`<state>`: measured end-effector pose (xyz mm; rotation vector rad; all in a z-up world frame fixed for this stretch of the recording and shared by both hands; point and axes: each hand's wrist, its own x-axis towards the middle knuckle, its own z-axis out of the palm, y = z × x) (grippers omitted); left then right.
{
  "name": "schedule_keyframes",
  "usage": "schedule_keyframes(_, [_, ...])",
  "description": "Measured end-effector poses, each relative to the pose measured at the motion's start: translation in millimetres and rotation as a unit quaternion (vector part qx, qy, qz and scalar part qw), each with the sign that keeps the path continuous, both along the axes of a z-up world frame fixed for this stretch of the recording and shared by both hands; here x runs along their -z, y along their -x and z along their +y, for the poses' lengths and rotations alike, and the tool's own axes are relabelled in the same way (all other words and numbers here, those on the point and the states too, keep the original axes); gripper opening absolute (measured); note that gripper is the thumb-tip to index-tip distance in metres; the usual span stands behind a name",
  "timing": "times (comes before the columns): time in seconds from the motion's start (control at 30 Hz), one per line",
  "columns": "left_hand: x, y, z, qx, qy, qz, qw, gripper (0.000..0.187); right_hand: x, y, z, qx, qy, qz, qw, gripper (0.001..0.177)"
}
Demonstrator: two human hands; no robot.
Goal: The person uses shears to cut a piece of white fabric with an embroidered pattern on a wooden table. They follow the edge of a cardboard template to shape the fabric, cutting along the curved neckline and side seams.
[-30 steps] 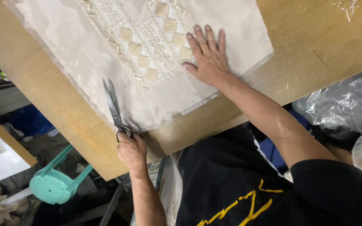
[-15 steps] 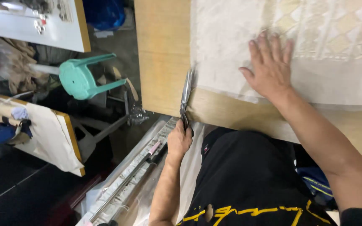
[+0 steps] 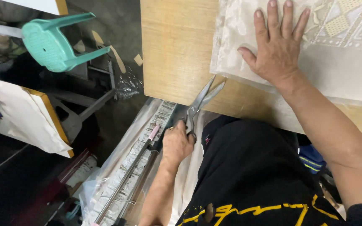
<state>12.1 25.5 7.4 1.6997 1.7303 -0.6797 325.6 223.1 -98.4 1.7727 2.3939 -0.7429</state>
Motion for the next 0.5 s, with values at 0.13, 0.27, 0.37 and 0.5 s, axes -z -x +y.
schedule_keyframes(0.13, [4.4,-18.9,18.7,-0.146,0.141,-0.124,0.971,0.025,9.2,-0.7,-2.5,-0.005,-0.052,-0.006,0.999,0.085])
schedule_keyframes(0.27, [-5.8,-36.5,47.4,-0.262,0.238,-0.199,0.914,0.039,2.1,2.4,-1.4,0.002,-0.083,0.019,0.996,0.085])
schedule_keyframes(0.37, [11.4,-35.9,35.7,-0.274,0.216,-0.244,0.905,0.018,-2.8,4.8,1.1,0.002,-0.108,0.049,0.993,0.082])
schedule_keyframes(0.5, [6.1,-37.7,50.3,-0.291,0.235,-0.272,0.887,0.028,-3.2,5.0,1.1,0.004,-0.106,0.061,0.993,0.081])
